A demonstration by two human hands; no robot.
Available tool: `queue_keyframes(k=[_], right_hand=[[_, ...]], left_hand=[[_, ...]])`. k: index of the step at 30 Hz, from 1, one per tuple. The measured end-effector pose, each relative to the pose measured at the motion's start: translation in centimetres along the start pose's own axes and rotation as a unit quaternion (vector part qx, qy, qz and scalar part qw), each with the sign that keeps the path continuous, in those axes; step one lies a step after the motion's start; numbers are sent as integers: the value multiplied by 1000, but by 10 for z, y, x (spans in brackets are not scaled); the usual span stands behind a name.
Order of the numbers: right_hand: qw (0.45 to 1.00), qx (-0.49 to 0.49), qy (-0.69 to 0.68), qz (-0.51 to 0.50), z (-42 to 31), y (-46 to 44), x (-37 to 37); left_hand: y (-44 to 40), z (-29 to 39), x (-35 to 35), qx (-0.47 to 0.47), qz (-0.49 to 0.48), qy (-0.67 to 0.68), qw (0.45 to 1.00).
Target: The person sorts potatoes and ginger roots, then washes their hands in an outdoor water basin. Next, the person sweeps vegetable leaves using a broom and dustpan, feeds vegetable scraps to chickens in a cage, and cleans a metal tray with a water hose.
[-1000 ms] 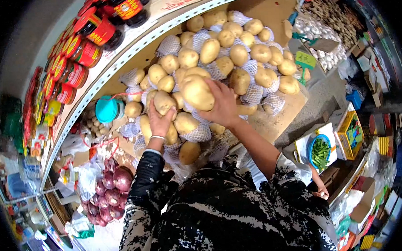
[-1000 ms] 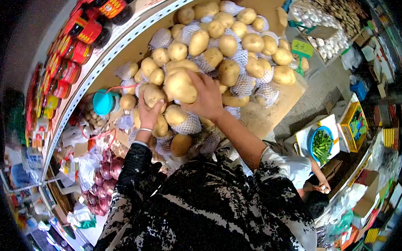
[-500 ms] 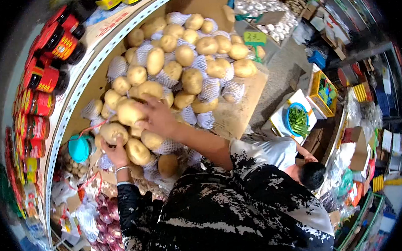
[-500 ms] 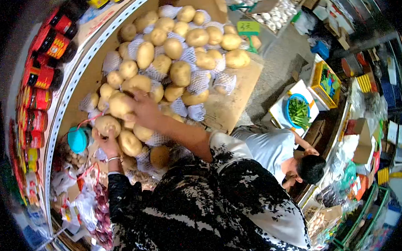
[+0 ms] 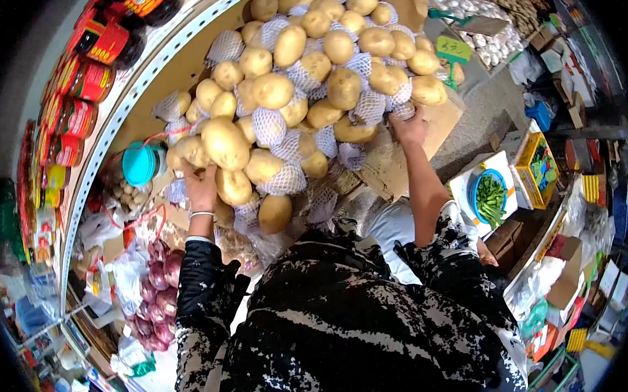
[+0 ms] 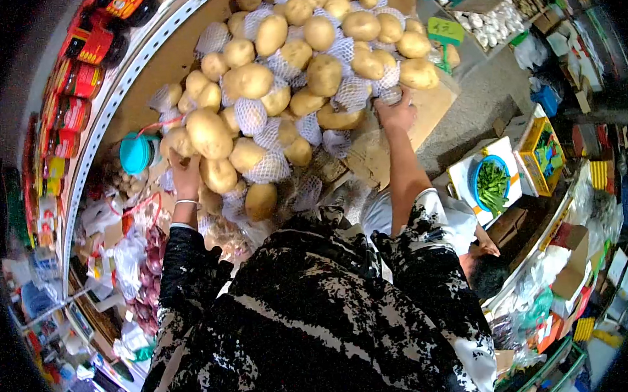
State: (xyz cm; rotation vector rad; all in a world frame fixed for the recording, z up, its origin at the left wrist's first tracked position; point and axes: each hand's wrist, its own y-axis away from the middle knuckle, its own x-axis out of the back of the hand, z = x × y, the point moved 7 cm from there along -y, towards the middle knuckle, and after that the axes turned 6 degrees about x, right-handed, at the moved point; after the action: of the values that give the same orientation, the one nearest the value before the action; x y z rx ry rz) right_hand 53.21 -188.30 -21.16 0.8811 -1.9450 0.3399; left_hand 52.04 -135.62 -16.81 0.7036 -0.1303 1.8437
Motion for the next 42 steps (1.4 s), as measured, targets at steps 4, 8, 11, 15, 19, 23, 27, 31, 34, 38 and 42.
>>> queue_keyframes(k=[4, 8, 11, 15, 19, 23, 27, 31, 34, 38, 42], right_hand=[[985, 107, -120, 62, 13, 23, 2], [944, 256, -206, 28, -18, 130, 8], [892, 395, -187, -115, -49, 178, -21], [912, 382, -10, -149, -37, 191, -40], [911, 381, -112, -110, -23, 128, -18], [963, 266, 26, 49, -2, -8, 27], [949, 221, 223, 1, -12, -88, 48], [926, 212, 276, -149, -11, -123, 28], [935, 270, 195, -119, 1, -131, 22], [934, 298, 187, -66, 8, -119, 26], [966, 230, 61, -103, 24, -90, 44]], left_hand=[[37, 4, 1, -105, 44, 24, 993], [105, 39, -7, -174, 93, -165, 966], [139, 54, -32, -249, 38, -239, 938], [153, 44, -60, -227, -60, -152, 960], [159, 44, -62, -248, -77, -149, 954], [165, 35, -56, -215, -88, -157, 960], [177, 23, -62, -180, -87, -165, 966], [193, -4, -65, -104, -101, -152, 978], [200, -13, -66, -66, -92, -140, 984], [198, -18, -75, -69, -83, -165, 980], [197, -3, -97, -84, -144, -147, 975]])
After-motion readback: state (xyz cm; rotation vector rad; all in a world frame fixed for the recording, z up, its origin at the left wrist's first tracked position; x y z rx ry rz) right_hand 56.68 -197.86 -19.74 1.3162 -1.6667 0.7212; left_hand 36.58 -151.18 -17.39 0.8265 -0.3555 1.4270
